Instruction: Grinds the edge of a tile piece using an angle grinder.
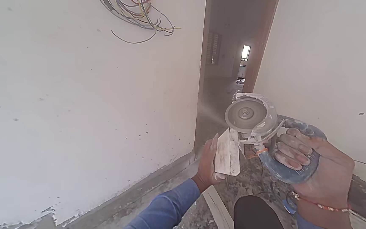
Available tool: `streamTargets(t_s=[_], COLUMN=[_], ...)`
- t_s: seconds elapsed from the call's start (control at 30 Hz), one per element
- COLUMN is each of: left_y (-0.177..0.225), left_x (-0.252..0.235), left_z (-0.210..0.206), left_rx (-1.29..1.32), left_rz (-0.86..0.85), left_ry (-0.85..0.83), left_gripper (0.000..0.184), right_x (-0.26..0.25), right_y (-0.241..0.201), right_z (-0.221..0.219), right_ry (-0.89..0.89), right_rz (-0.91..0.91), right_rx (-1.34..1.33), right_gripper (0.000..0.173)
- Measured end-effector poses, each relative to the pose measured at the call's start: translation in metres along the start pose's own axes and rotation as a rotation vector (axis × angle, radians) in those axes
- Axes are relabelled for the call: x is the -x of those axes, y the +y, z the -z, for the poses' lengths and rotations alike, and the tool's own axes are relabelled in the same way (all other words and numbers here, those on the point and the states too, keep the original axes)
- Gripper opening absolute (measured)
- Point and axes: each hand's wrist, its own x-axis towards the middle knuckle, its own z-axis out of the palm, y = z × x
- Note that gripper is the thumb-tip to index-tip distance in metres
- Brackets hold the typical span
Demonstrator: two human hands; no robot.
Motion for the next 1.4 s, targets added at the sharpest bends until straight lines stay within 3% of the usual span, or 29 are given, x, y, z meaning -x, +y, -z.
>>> streamTargets(t_s=[1.4], left_y=[-0.007], left_x=[-0.006], left_z=[-0.004], left_rx=[0.014], left_rz=[0.03], left_ry=[-0.038], left_gripper=[0.125], right_x=[0.001], right_y=[-0.013], right_z=[0.015], right_ry=[-0.065], right_rz=[-0.057], right_rx=[0.053], right_gripper=[0.02])
